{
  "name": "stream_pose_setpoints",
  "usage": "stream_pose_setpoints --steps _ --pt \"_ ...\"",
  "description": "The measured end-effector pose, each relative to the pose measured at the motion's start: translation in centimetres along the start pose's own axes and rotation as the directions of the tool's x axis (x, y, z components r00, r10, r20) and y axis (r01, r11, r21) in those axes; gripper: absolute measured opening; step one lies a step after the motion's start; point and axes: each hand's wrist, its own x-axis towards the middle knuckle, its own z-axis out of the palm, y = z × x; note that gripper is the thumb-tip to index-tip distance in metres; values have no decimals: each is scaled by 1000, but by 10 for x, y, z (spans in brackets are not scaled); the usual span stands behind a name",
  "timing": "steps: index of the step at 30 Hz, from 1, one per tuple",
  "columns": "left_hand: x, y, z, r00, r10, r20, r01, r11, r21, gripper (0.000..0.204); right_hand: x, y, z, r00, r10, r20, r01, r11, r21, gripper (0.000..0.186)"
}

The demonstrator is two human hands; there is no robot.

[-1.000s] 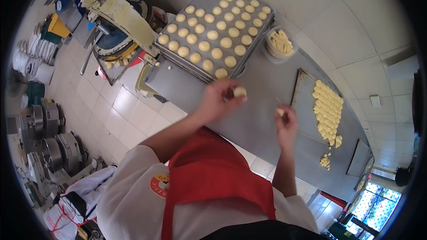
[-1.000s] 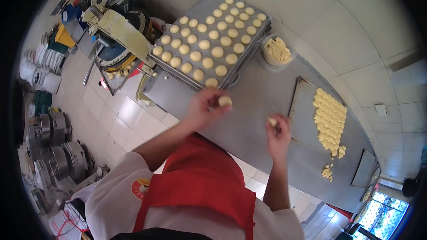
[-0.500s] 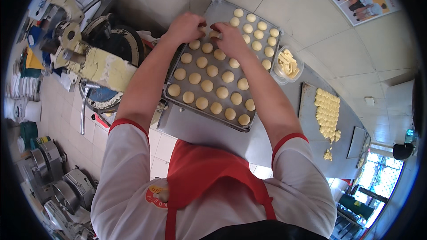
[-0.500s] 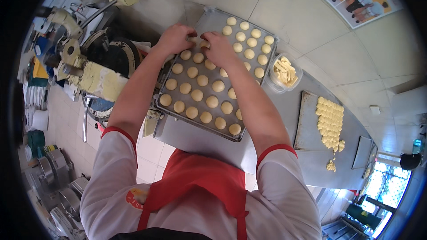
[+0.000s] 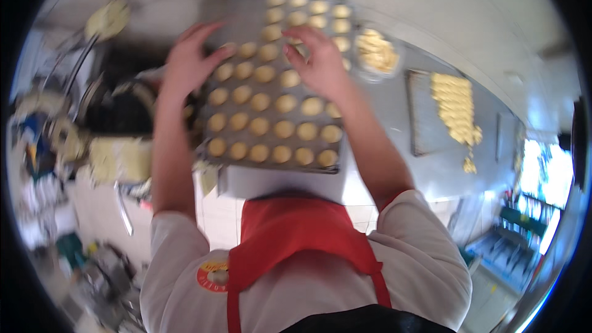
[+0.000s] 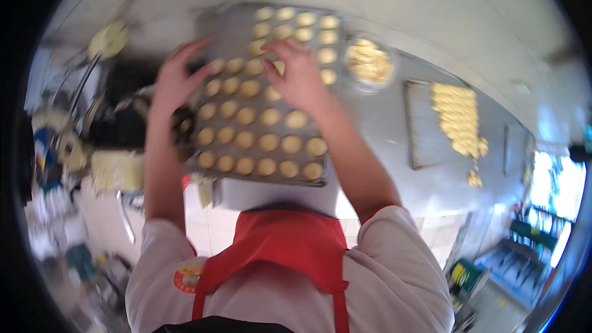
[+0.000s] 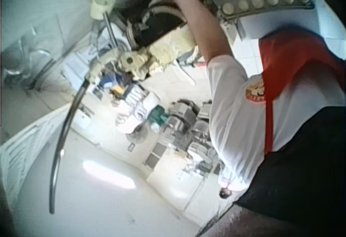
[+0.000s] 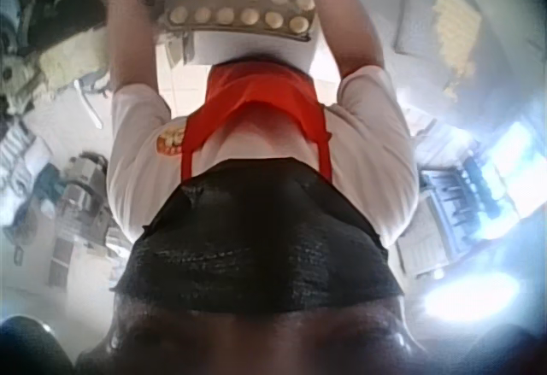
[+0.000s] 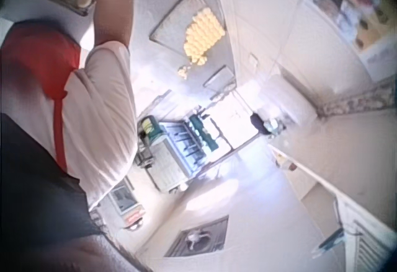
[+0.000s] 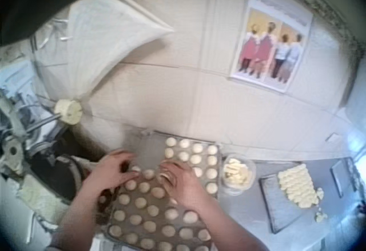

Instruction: The person shapes pieces of dough into rounds by hand and places them in a grid on a metal tray.

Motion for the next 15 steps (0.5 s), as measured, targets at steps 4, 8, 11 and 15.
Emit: stream_pose_setpoints --steps 4,8,11,15 --pt "-65 26 -6 968 33 -250 -46 998 -47 41 -114 53 -65 931 214 -295 -254 961 -105 27" --pt "-102 98 40 950 197 -244 -239 958 -157 38 -263 154 -173 797 332 -504 -550 743 -380 30" --pt "-123 166 81 966 198 -164 -246 899 -362 42 -347 218 -248 645 398 -652 -737 548 -395 37" --pt "-131 243 140 952 303 -46 -288 830 -478 41 -413 305 -336 432 390 -813 -895 294 -335 43"
